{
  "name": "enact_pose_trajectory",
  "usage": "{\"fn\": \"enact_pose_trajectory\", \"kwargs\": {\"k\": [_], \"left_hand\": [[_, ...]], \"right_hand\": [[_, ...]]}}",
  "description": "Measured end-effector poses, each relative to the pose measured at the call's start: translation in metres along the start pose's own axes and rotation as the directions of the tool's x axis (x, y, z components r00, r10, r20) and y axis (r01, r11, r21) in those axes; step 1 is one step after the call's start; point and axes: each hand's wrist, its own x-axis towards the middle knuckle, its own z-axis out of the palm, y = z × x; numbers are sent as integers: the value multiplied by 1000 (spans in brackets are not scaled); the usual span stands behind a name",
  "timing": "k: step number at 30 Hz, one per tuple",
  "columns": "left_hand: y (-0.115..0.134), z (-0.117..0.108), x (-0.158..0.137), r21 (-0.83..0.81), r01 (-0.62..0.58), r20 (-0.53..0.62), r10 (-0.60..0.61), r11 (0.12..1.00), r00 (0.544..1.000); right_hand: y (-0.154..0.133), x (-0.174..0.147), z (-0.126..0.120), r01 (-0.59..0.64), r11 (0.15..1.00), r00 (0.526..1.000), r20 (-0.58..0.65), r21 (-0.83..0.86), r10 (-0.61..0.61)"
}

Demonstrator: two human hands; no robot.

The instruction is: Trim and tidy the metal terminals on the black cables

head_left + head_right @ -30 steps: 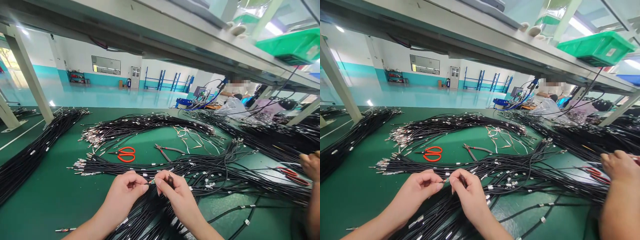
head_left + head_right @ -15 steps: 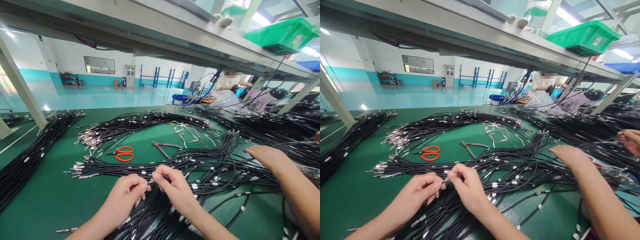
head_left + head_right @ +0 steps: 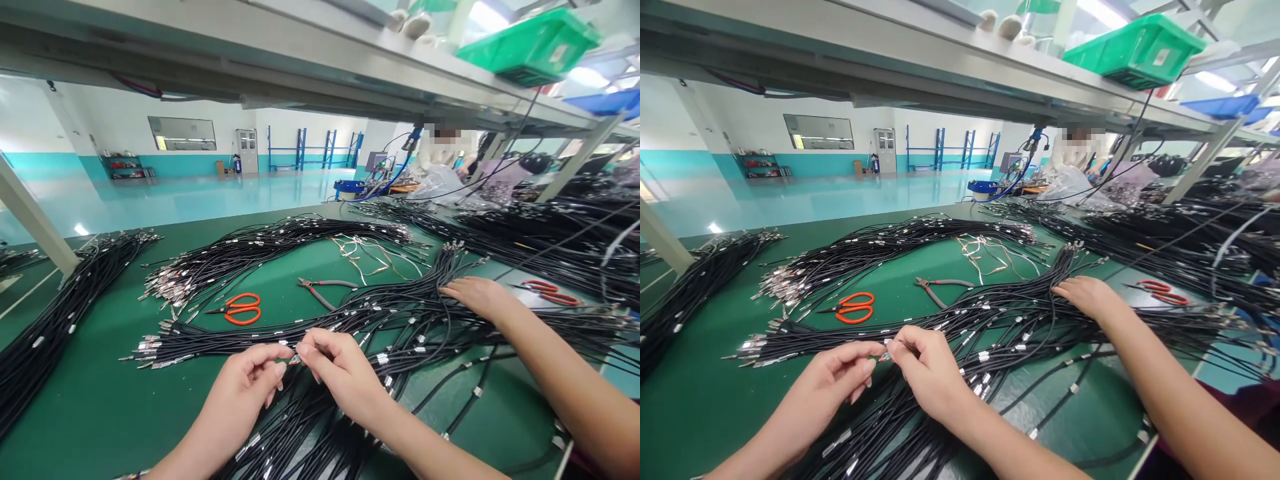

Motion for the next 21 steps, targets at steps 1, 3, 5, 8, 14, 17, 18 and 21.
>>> {"fn": "enact_pose_trajectory", "kwargs": {"k": [1, 3, 5, 8, 14, 17, 18, 21], "left_hand": [[1, 0, 0, 36, -24, 0, 24, 999, 1000], [2, -1, 0, 91, -68, 0, 68, 994, 998], [5, -1, -1, 121, -86, -4, 87, 989, 996], [7, 0, -2, 129, -79, 0, 80, 988, 997], [8, 1, -2, 104, -16, -27, 19, 994, 999], [8, 1, -3, 92, -7, -39, 10, 996, 999], [8, 1, -3, 86, -2, -41, 5, 996, 999], [8, 1, -4, 71, 2, -49, 1, 998, 999]], "right_hand": [[-1, -1, 0, 14, 1000, 1000, -15, -21, -14], [-2, -2, 0, 34, 998, 999, -31, -55, -36], [-3, -2, 1, 42, 997, 999, -31, -69, -44], [-2, -3, 1, 46, 996, 999, -15, -72, -47], [-1, -3, 1, 54, 997, 999, 3, -51, -54], [-2, -3, 1, 54, 998, 999, 4, -34, -53], [-2, -3, 1, 50, 998, 999, 4, -28, -50], [-1, -3, 2, 34, 999, 999, 13, -13, -34]]}}
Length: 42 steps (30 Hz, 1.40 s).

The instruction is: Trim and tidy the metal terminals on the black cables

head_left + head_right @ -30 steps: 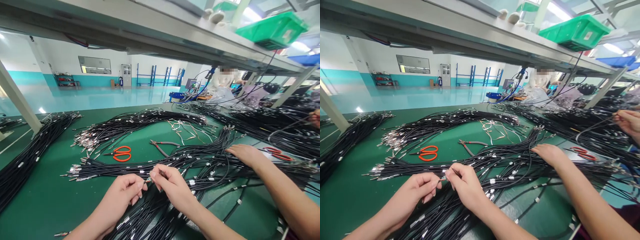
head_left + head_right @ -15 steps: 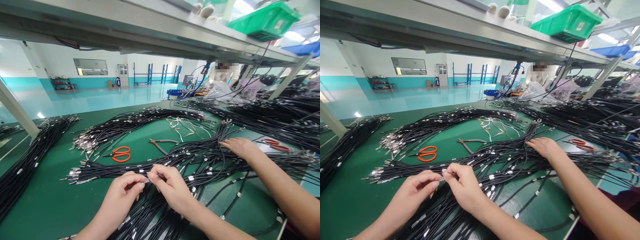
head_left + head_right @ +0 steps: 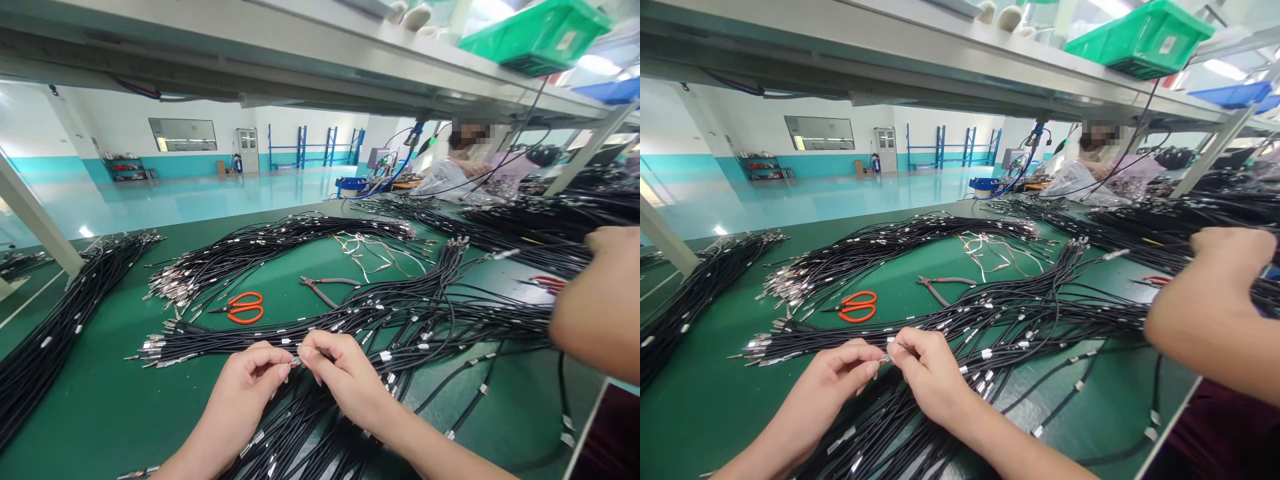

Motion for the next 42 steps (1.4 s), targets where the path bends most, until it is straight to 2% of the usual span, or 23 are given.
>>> {"fn": "enact_pose_trajectory", "kwargs": {"k": [6, 10, 20, 29, 33, 35, 38, 42], "left_hand": [[-3, 1, 2, -57, 0, -31, -2, 998, 1000], [-4, 0, 2, -7, -47, -41, 47, 999, 998], [-4, 0, 3, -56, 14, -67, -18, 998, 998], [-4, 2, 2, -85, 7, -95, -15, 996, 995], [-3, 1, 2, 5, -43, -104, 43, 999, 994], [-3, 0, 3, 32, -53, -96, 56, 998, 994], [-6, -1, 4, -11, -57, -87, 56, 998, 995], [-7, -2, 5, -70, -110, -33, 108, 991, 994]], "right_hand": [[4, 1, 1, -35, 996, 999, 22, 80, 33], [4, 1, 2, -61, 990, 998, 28, 130, 58], [5, 1, 1, -17, 994, 1000, 25, 105, 14], [5, 2, 2, -18, 993, 999, 29, 115, 15], [9, 2, 3, -13, 992, 1000, 28, 123, 10], [10, 3, 4, 0, 995, 1000, 18, 100, -2], [10, 4, 6, 32, 999, 999, -7, 13, -31], [9, 2, 6, 140, 979, 988, -49, -150, -149]]}}
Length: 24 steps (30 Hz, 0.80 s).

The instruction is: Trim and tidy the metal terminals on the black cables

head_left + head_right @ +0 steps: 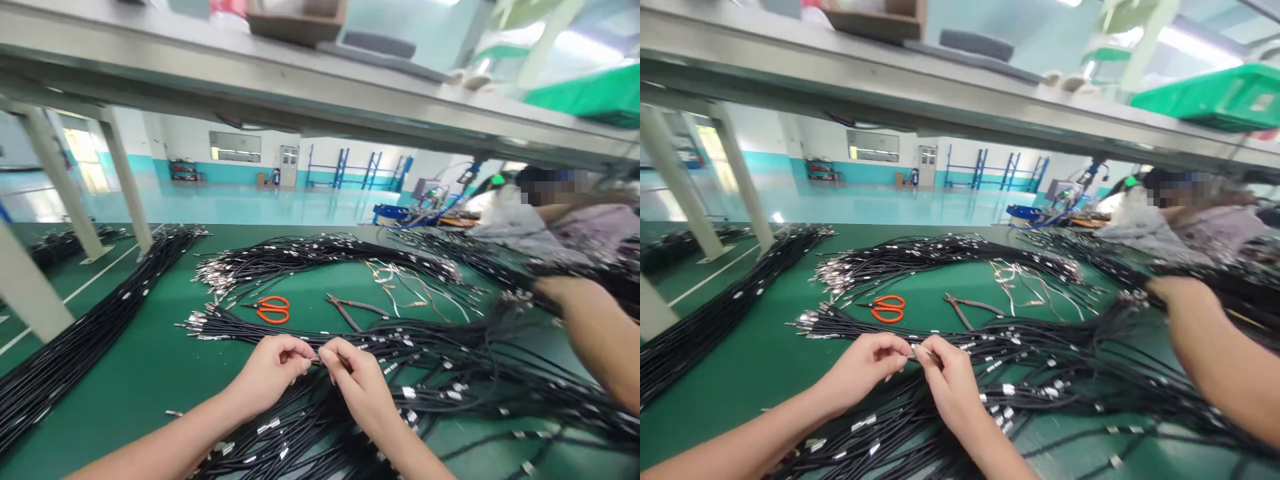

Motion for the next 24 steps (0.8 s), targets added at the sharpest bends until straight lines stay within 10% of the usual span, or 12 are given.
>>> {"fn": "enact_pose_trajectory", "kwargs": {"k": [8, 13, 18, 24], "left_hand": [[7, -33, -28, 50, -79, -151, 86, 996, 985], [-12, -57, -93, 266, 104, -271, -29, 958, 962], [-11, -68, -138, 606, 17, -111, 63, 795, 992], [35, -38, -125, 831, -79, 11, 126, 550, 992]], "right_hand": [[9, -3, 13, 367, 899, 909, 295, -239, -293], [-3, -16, 29, 513, 723, 802, 559, -462, -211], [-5, -16, 30, 549, 668, 784, 587, -503, -203], [-6, -17, 32, 557, 633, 785, 589, -538, -191]]}}
